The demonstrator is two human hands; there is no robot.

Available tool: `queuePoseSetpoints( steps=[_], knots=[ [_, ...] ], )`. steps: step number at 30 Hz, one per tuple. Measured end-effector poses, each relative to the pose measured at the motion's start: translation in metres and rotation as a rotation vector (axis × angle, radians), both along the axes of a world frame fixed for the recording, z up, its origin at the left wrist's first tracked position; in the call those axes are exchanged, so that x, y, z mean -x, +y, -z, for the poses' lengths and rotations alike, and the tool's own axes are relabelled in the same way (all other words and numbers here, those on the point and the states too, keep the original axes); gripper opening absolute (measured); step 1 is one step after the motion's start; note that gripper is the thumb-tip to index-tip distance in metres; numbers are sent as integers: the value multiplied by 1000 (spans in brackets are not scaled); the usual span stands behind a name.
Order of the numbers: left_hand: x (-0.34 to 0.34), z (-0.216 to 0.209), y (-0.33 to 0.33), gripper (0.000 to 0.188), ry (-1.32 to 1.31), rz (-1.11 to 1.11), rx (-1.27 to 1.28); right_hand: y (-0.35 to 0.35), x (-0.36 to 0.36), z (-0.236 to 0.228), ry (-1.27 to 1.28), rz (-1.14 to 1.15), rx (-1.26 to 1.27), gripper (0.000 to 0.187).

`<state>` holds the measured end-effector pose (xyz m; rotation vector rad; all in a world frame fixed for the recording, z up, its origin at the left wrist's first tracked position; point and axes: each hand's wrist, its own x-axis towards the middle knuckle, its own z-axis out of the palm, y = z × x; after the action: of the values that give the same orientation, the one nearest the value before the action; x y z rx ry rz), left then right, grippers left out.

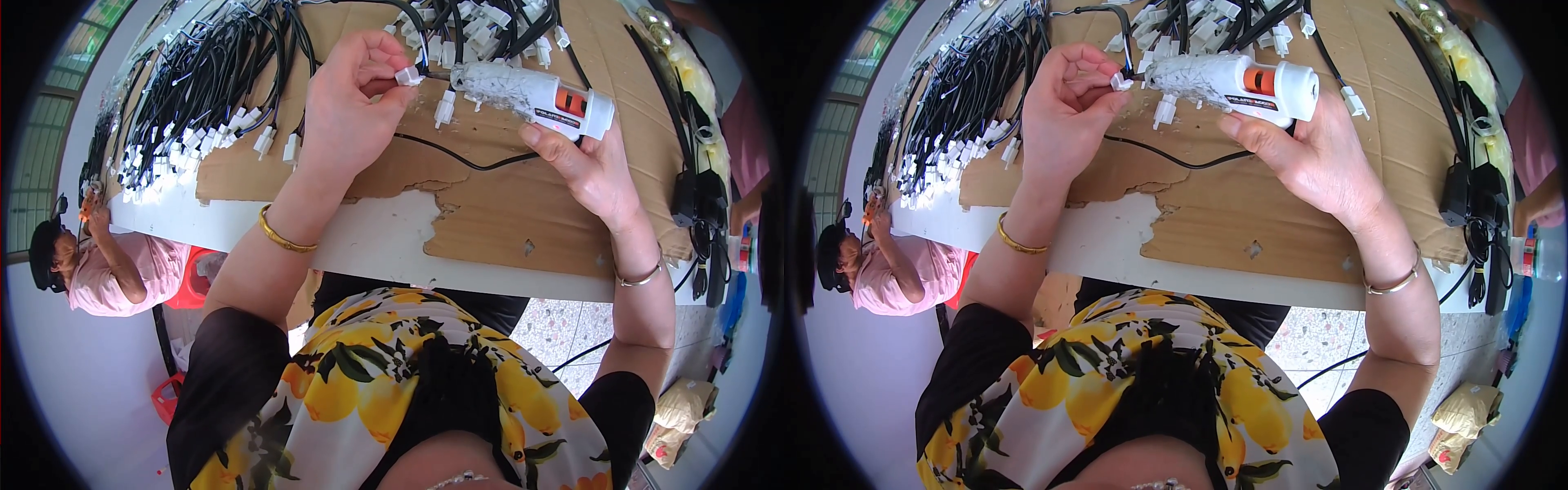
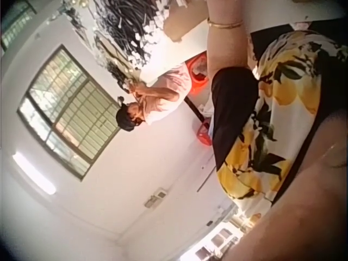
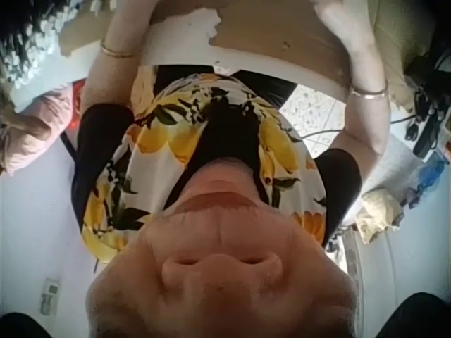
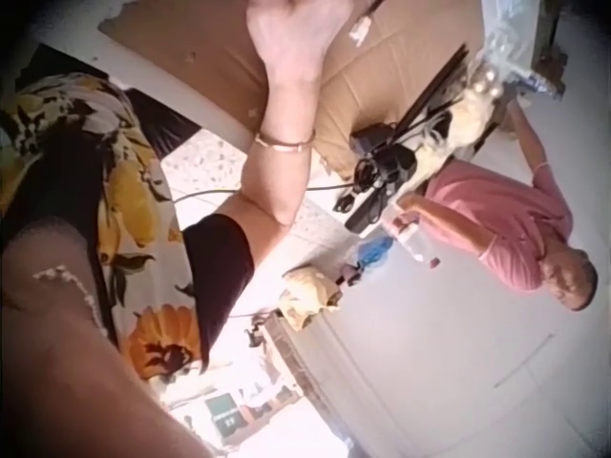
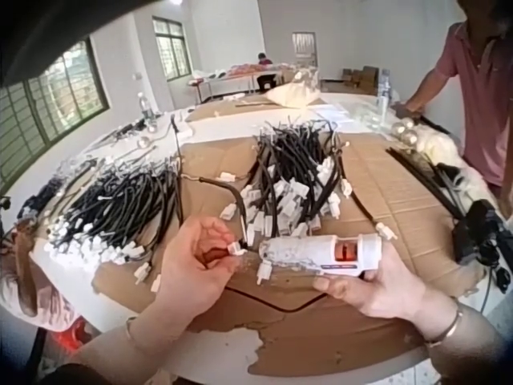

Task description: Gluing white connector pieces onto black wire bundles using a hot glue gun.

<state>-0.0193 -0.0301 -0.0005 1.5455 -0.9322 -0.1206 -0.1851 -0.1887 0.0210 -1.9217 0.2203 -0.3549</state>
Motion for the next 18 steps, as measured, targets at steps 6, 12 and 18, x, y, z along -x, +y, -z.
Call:
queuePoseSetpoints(
  steps=[6,12,18],
  knots=[
    [0,1,0,28,-8,3,-14,0,0,0,27,-2,40,25],
    [0,0,0,30,7,19,-11,0,0,0,4,-5,43,23],
    [-1,0,1,32,77,44,23,-2,0,-4,82,6,82,22]
  ],
)
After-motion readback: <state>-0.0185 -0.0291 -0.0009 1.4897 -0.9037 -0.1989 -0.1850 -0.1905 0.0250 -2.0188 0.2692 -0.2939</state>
